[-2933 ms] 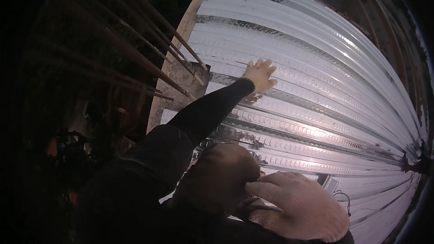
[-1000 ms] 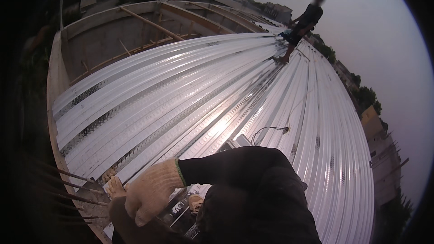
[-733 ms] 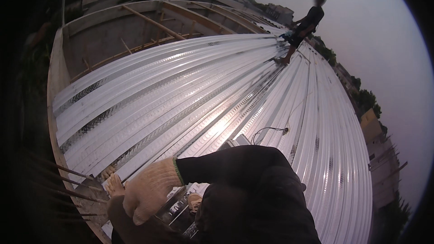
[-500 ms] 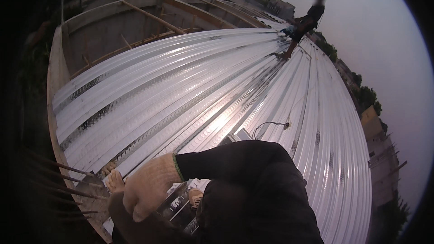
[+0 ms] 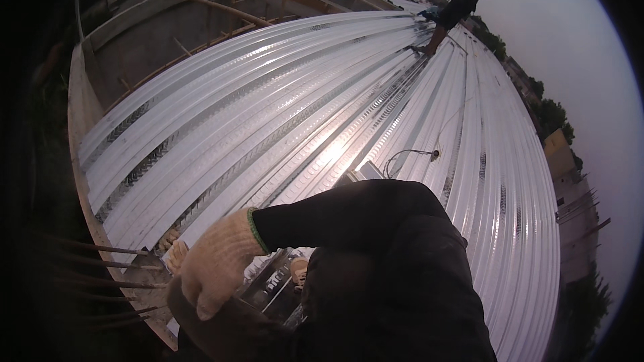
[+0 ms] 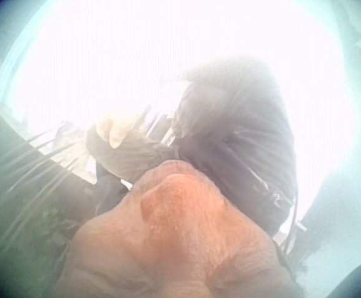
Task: The person positions and aligns long metal roofing panels on a sloped roof, smoothing and adjusting them by hand. Another worker is visible nearby, also working on the roof.
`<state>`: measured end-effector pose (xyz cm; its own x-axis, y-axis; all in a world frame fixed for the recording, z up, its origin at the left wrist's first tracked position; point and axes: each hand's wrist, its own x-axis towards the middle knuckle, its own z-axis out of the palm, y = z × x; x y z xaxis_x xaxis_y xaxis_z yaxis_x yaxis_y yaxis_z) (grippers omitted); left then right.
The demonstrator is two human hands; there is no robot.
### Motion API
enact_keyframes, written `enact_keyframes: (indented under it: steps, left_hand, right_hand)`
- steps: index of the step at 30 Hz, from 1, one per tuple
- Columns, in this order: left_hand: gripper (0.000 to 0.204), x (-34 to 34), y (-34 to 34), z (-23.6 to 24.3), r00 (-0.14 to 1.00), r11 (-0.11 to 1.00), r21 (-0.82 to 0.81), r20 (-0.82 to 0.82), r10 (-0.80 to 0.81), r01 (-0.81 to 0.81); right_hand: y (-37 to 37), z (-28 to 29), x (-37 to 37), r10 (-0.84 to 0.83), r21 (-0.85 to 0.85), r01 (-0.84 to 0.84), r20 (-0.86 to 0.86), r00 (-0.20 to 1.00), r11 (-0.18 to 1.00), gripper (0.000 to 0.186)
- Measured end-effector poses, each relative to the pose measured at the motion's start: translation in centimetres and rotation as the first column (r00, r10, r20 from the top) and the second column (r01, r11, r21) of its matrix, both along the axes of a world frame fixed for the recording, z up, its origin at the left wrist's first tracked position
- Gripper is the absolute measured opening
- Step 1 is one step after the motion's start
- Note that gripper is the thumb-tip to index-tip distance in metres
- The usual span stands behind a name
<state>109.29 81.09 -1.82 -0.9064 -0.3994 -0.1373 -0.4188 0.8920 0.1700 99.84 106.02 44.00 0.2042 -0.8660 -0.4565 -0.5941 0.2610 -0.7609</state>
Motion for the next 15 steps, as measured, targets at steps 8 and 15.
enact_keyframes:
  steps: [8, 15]
  left_hand:
    - [0.089, -0.4, 1.1, 1.4, 1.0, 1.0, 0.01, -0.019, 0.02, -0.02]
    - [0.09, -0.4, 0.5, 0.9, 1.0, 1.0, 0.002, 0.018, 0.015, -0.015]
  right_hand:
    - [1.1, 0.3, -1.4, -0.175, -0.117, 0.181, 0.057, 0.983, 0.977, 0.05]
    - [1.6, 0.4, -1.7, -0.222, -0.158, 0.238, 0.113, 0.968, 0.958, 0.051]
